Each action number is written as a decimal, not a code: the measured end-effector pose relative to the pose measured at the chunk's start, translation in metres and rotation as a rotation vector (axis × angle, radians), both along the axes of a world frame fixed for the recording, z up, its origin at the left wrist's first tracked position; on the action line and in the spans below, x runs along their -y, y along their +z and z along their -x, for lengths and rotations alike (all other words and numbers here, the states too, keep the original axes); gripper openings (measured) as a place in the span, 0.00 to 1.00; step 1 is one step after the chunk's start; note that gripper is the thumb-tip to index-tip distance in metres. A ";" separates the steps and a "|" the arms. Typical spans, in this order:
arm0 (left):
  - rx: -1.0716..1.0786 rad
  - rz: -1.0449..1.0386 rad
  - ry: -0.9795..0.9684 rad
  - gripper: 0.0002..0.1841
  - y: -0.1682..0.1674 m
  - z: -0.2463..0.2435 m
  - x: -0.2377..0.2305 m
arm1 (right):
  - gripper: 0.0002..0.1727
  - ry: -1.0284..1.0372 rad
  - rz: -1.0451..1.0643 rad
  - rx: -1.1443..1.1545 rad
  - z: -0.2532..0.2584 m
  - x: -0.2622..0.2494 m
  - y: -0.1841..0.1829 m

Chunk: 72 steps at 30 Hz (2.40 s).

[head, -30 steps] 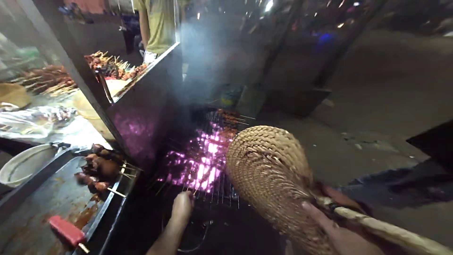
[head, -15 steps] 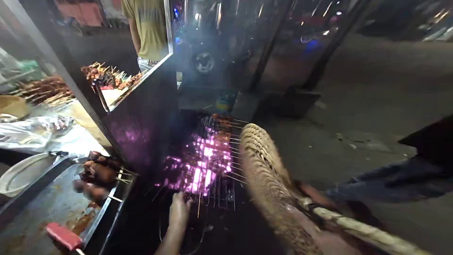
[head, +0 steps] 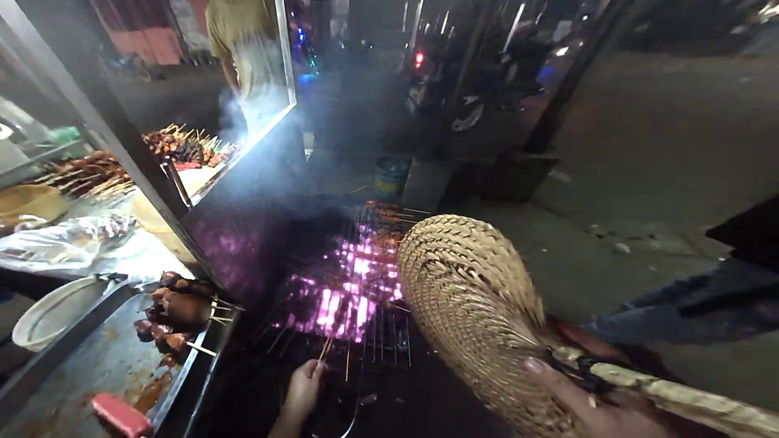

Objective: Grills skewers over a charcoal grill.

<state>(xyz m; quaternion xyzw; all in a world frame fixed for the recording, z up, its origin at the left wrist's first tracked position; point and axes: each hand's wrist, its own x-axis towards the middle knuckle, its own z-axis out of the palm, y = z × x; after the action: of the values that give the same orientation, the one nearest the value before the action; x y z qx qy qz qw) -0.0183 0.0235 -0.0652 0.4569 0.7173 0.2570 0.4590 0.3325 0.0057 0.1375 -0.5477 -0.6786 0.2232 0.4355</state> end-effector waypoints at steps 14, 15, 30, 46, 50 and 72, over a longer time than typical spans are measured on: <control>0.368 0.178 0.211 0.14 -0.031 0.007 -0.027 | 0.31 -0.148 0.206 -0.019 0.017 -0.002 0.012; 0.345 0.183 0.216 0.15 -0.032 0.005 -0.026 | 0.30 -0.131 0.148 0.057 0.016 -0.007 0.003; -0.259 0.148 0.020 0.19 -0.004 -0.006 -0.032 | 0.32 -0.046 0.241 0.021 0.024 0.003 0.002; -0.280 0.006 0.085 0.20 0.001 0.029 -0.022 | 0.32 -0.094 0.121 0.191 0.010 -0.005 -0.008; -0.327 -0.030 0.114 0.19 -0.003 0.027 -0.022 | 0.33 -0.104 0.189 0.069 0.010 0.000 -0.004; 0.147 0.068 0.163 0.13 -0.014 -0.041 -0.021 | 0.32 -0.120 0.232 -0.022 0.015 0.009 -0.002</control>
<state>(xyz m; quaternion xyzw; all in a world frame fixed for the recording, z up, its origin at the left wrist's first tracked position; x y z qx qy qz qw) 0.0224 0.0441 -0.0793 0.3611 0.7249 0.3018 0.5030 0.3174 -0.0029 0.1354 -0.6315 -0.6095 0.2797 0.3893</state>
